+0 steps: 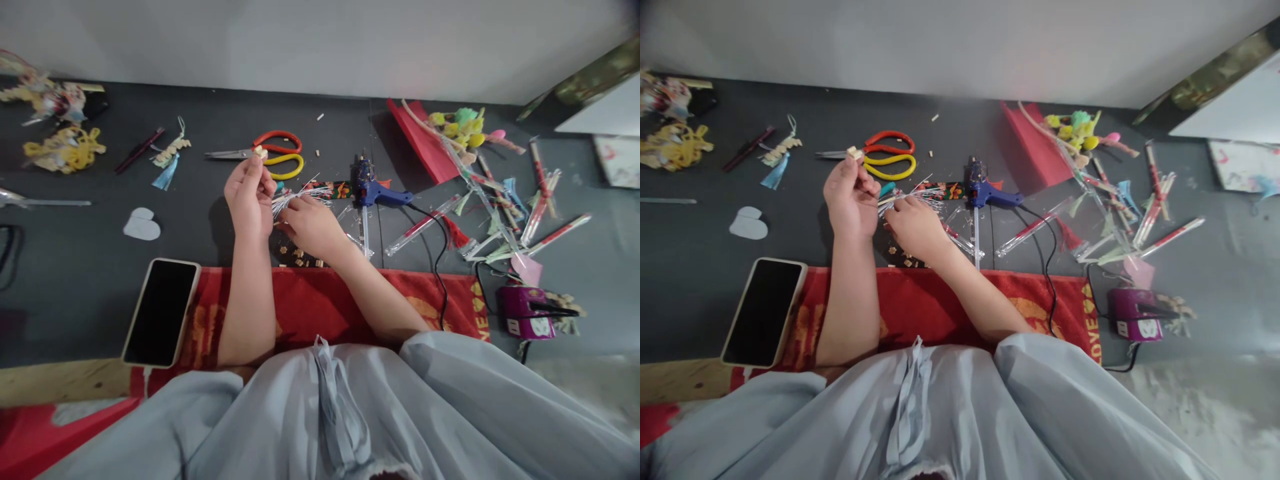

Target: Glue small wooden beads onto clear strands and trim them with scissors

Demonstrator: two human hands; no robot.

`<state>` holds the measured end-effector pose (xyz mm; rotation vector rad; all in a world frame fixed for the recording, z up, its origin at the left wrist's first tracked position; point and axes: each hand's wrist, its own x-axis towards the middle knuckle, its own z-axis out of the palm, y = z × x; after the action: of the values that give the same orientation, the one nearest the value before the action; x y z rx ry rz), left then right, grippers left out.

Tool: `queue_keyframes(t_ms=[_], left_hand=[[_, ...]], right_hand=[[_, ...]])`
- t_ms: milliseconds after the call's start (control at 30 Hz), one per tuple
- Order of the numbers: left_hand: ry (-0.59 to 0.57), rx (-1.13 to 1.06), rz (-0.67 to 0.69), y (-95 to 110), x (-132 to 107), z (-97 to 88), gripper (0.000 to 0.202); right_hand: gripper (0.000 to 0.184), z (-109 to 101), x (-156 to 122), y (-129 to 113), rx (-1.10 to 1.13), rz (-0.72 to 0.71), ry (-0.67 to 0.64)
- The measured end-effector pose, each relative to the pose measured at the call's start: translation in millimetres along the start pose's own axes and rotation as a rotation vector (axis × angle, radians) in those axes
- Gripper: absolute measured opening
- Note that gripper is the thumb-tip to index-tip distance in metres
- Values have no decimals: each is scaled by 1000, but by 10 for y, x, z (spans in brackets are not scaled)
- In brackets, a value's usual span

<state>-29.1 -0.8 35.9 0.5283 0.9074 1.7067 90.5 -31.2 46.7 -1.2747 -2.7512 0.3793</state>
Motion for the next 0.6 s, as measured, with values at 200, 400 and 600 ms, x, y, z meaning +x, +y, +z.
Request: queue_keyframes(t_ms=[200,400,600], left_hand=[[44,-20,-22,17,-1,19,28],[-2,-30,4,6,-8,12,16],[2,-32,-24,16,-16,25,25]], right_hand=[[27,108,35,-61,-20,1,11],[29,129,39,-70,-57,-23,24],[23,142,27,-86,-83,-52,12]])
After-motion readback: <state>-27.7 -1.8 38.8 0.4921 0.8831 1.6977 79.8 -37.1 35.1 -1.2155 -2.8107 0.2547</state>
